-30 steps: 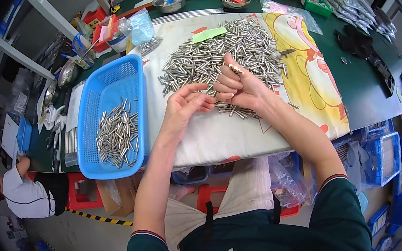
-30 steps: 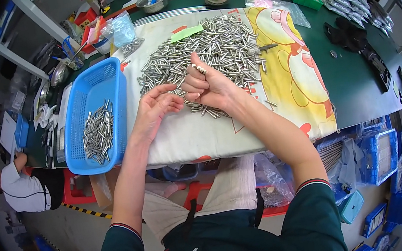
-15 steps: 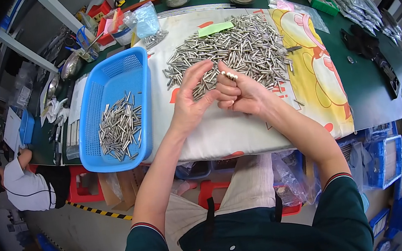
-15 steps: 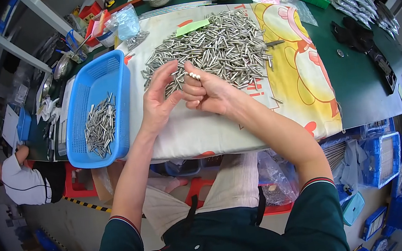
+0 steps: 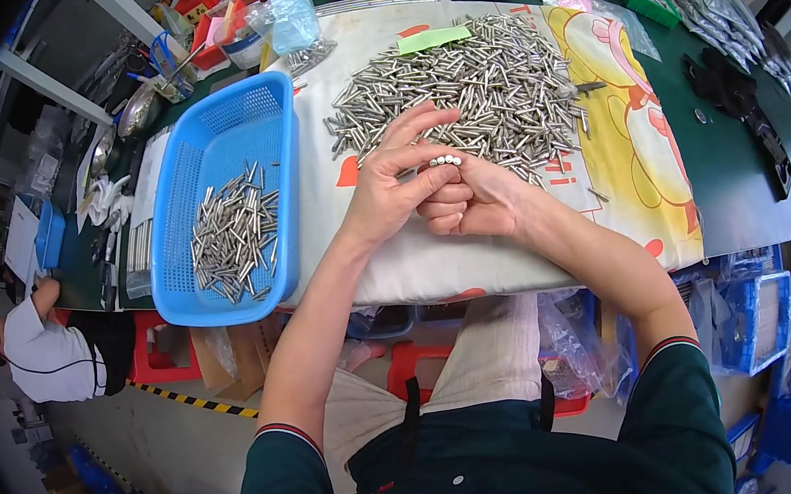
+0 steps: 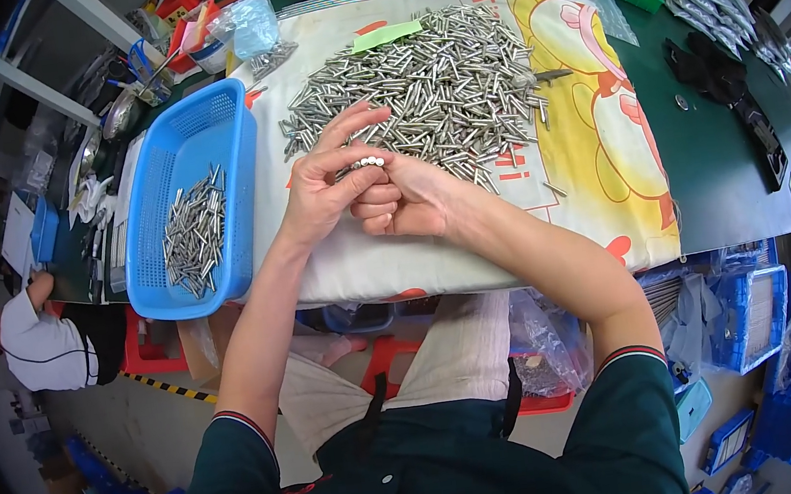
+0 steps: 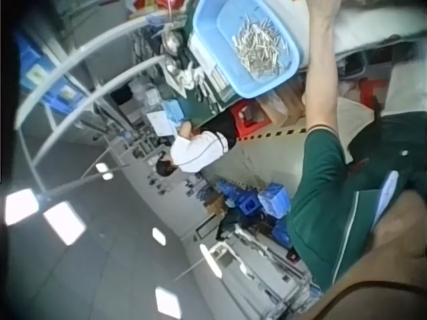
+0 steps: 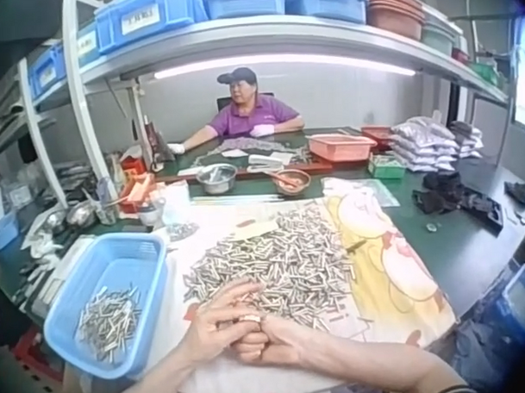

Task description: Sorting, inspecting, and assembling small metal terminal pins at a factory workbench.

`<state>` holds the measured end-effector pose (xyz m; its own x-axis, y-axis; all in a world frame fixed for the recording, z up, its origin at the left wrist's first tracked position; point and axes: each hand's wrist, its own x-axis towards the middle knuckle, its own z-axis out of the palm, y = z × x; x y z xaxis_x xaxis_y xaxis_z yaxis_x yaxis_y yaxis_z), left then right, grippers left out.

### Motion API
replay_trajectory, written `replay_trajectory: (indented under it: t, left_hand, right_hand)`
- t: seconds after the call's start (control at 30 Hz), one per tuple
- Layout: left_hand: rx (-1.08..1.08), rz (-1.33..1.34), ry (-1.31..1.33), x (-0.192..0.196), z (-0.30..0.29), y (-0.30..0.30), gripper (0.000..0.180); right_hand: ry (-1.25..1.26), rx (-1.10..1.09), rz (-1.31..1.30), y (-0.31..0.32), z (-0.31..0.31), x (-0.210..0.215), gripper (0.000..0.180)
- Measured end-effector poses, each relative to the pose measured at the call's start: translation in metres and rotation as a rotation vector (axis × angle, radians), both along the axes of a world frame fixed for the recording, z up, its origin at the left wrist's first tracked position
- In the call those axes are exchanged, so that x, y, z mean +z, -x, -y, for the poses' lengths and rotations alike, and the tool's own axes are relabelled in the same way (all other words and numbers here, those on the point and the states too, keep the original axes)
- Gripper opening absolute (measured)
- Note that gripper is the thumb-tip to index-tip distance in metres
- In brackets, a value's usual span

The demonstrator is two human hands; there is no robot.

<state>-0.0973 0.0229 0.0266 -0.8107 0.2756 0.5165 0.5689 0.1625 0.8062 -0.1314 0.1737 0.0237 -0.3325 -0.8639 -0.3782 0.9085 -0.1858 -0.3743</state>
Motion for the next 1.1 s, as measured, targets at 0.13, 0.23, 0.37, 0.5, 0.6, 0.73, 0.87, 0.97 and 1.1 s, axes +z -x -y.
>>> replay_trajectory:
  t: [0.13,0.23,0.37,0.5,0.6,0.73,0.87,0.97,1.1]
  left_hand:
    - [0.248,0.090,-0.234,-0.005,0.005,-0.006,0.018]
    - [0.299,0.319,-0.416,-0.005,0.003,-0.010,0.017]
    - [0.301,0.253,-0.315,-0.008,0.003,-0.013,0.018]
    - [0.295,0.260,-0.262,-0.009,0.003,-0.012,0.018]
    - [0.290,0.300,-0.252,-0.006,0.000,-0.012,0.018]
    - [0.248,0.355,-0.285,-0.007,0.002,-0.011,0.018]
    - [0.203,0.411,-0.306,-0.008,0.003,-0.011,0.018]
    - [0.168,0.447,-0.290,-0.006,0.003,-0.013,0.017]
    - [0.099,0.565,-0.231,-0.007,0.009,-0.016,0.016]
  right_hand:
    - [-0.344,-0.199,-0.720,-0.003,0.001,0.027,0.037]
    - [-0.496,-0.584,-1.423,0.001,-0.003,0.022,0.017]
    - [-0.494,-0.568,-1.499,0.000,0.000,0.016,0.022]
    - [-0.529,-0.567,-1.637,0.001,-0.001,0.015,0.018]
    - [-0.550,-0.564,-1.645,0.002,-0.002,0.014,0.016]
    - [-0.563,-0.553,-1.660,0.001,-0.002,0.014,0.014]
    - [-0.590,-0.534,-1.629,0.002,-0.002,0.012,0.013]
    - [-0.604,-0.534,-1.660,0.003,-0.002,0.012,0.009]
    - [-0.556,-0.730,-1.589,0.006,0.003,0.012,0.009]
